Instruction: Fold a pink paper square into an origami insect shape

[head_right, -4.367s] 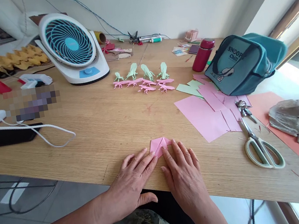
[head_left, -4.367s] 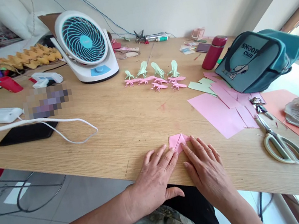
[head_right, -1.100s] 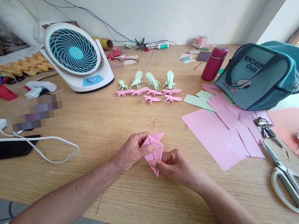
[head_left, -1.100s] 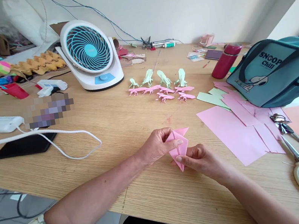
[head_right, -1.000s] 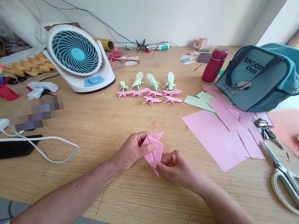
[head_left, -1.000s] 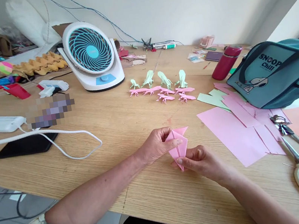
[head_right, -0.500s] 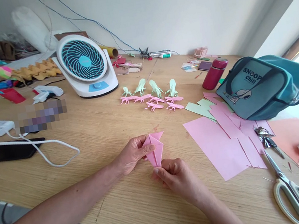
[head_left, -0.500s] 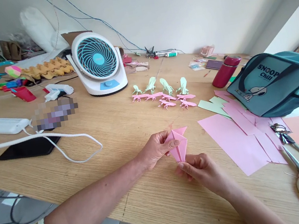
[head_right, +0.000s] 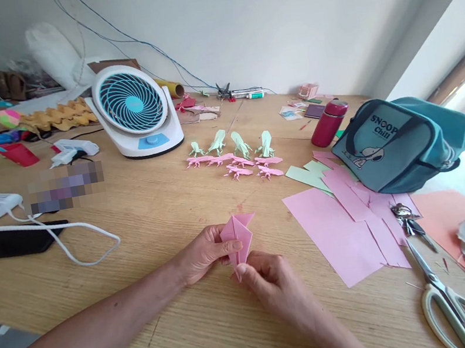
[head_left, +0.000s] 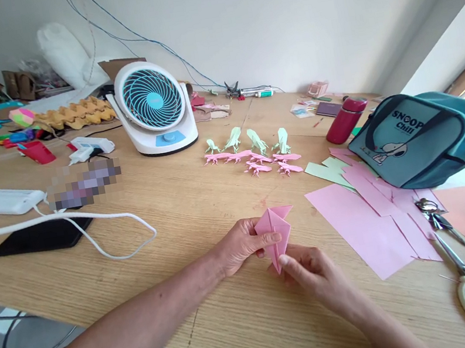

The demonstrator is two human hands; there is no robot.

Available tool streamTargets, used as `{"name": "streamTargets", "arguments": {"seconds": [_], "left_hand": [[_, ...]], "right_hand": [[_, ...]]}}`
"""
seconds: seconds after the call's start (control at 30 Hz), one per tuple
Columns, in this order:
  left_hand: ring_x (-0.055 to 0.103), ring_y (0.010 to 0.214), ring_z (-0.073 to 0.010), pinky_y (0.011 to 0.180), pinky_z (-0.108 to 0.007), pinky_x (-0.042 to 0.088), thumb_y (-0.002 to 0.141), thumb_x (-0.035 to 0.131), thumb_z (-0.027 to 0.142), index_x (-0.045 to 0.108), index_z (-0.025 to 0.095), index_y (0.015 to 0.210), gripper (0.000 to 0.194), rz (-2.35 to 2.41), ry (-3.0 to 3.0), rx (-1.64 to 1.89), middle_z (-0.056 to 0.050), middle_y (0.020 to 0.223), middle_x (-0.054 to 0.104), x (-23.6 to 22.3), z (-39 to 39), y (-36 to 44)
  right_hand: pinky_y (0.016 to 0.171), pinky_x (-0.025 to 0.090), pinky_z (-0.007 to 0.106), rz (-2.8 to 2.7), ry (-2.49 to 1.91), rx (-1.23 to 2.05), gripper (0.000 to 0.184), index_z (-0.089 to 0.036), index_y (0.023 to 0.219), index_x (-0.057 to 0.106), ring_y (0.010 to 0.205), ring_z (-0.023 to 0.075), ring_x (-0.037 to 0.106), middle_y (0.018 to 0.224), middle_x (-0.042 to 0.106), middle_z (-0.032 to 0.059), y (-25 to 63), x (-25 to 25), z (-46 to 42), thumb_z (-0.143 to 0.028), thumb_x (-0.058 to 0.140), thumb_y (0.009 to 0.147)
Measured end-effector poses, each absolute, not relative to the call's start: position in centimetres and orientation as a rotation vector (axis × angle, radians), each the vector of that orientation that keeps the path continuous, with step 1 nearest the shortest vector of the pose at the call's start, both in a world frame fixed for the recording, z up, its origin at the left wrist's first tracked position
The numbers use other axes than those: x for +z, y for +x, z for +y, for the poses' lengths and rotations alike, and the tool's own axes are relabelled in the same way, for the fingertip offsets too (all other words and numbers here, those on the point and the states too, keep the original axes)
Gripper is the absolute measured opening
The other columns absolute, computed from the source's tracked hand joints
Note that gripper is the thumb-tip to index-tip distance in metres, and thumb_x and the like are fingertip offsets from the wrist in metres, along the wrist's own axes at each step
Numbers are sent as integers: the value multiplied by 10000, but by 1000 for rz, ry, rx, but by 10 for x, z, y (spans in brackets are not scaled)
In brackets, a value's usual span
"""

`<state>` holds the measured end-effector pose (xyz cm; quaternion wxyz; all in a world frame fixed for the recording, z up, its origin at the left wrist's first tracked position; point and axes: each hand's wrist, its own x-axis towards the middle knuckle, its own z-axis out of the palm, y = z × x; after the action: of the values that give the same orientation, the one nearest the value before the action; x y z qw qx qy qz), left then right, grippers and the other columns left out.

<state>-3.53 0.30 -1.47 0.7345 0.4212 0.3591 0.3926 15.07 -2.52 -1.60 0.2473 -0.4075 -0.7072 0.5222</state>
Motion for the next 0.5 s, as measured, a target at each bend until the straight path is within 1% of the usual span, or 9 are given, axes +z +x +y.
{"name": "streamTargets", "arguments": {"seconds": [0.1,0.17,0.2,0.23,0.27,0.33,0.37,0.43,0.5], "left_hand": [[481,550,-51,470,-166,309,618,885,463,699,115,752,417,757,925,758,12,647,616,-13,3,-40],[486,532,-49,452,-163,324,601,895,468,711,120,749,420,726,910,683,18,636,616,-12,3,-42],[492,524,-48,451,-162,340,585,904,467,712,122,741,424,711,896,645,22,629,614,-12,3,-43],[497,517,-49,451,-162,357,565,913,467,709,124,729,432,696,881,605,26,619,611,-13,3,-43],[503,510,-51,453,-163,373,547,920,470,706,125,721,442,679,866,557,29,609,607,-13,3,-44],[518,506,-60,457,-168,399,522,929,479,708,130,736,465,634,839,442,32,600,604,-16,1,-45],[527,513,-66,464,-171,411,516,933,474,710,134,754,471,604,831,381,33,603,604,-18,0,-45],[544,544,-79,484,-179,429,518,939,451,708,143,784,468,532,834,279,33,621,606,-22,-2,-45],[552,581,-91,510,-186,441,522,943,424,697,149,788,454,453,860,209,33,650,609,-28,-5,-44]], "right_hand": [[692,469,279,-1784,-1054,1448,484,-184,857,677,712,155,573,749,615,28,161,-9,-16,-548,393,1001],[733,496,285,-1637,-1031,1396,322,-214,950,655,756,155,587,842,627,28,168,-9,-9,-497,503,975],[763,505,290,-1608,-995,1365,255,-235,1027,645,820,164,597,927,633,37,171,-11,-6,-465,569,950],[801,511,303,-1600,-955,1346,266,-263,1130,621,902,178,604,1026,631,49,174,-12,-4,-440,610,931],[850,511,323,-1617,-910,1339,341,-295,1230,580,1008,197,596,1145,614,64,175,-14,-4,-421,637,919],[976,472,379,-1719,-824,1360,482,-352,1365,491,1226,233,516,1349,535,76,177,-14,-5,-401,654,914],[1033,436,403,-1793,-781,1373,491,-363,1373,490,1298,243,465,1402,504,73,177,-13,-6,-392,660,913],[1092,380,421,-1933,-694,1400,391,-345,1289,581,1343,248,427,1407,509,66,176,-8,-10,-361,672,909],[1067,407,409,-1994,-612,1449,256,-309,1151,670,1279,241,494,1334,561,66,172,-2,-14,-317,693,896]]}}
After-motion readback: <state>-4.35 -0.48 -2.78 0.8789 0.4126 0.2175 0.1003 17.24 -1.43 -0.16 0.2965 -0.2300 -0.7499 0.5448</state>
